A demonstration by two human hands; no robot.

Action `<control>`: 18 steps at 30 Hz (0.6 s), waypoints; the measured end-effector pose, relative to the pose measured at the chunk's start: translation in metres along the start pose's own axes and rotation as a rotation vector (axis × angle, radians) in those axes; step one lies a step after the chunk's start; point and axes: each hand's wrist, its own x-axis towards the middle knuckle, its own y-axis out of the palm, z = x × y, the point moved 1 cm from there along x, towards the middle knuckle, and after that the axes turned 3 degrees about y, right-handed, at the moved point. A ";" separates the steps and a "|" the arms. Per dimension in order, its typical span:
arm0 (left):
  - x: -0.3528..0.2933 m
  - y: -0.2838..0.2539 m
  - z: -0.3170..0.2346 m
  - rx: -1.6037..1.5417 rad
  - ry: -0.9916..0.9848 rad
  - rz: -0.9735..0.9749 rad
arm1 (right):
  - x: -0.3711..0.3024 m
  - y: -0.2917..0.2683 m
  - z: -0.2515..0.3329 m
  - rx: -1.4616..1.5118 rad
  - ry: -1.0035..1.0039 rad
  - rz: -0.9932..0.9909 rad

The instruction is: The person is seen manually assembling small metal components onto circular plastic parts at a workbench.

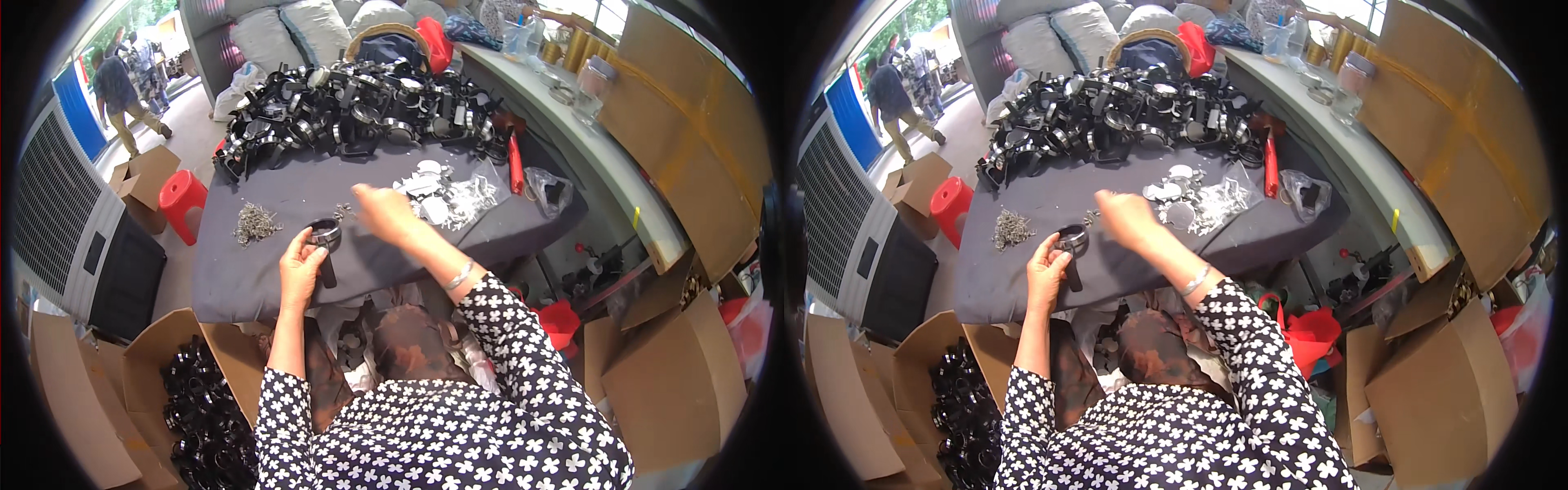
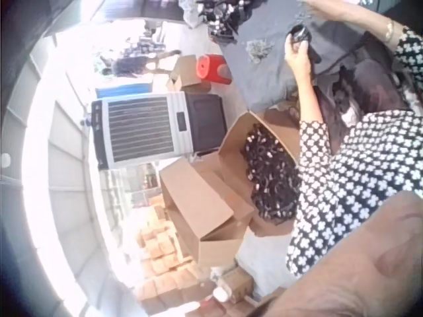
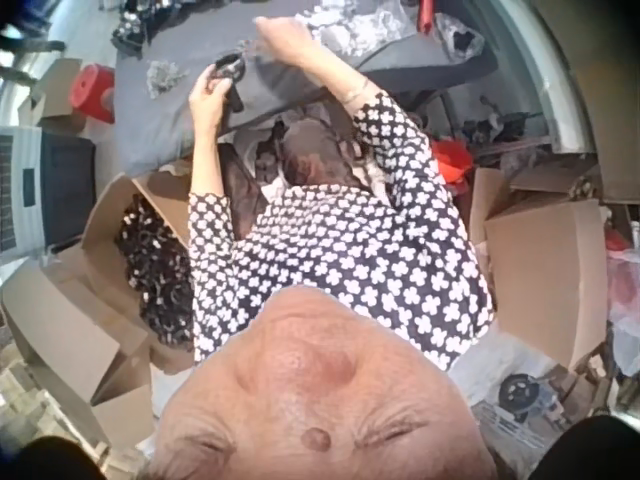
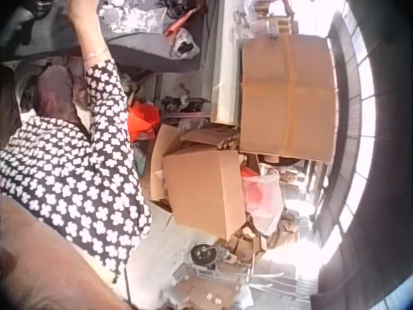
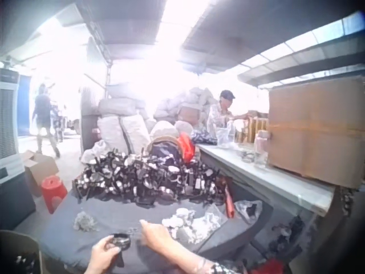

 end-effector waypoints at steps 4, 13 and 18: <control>-0.008 -0.004 -0.006 0.062 0.001 -0.030 | 0.021 -0.018 -0.056 -0.220 0.239 -0.017; -0.010 0.002 0.002 -0.033 0.005 0.025 | 0.053 -0.018 -0.100 -0.432 0.694 0.409; -0.012 -0.004 0.002 0.006 0.057 0.039 | 0.057 -0.027 -0.088 -0.201 0.730 0.203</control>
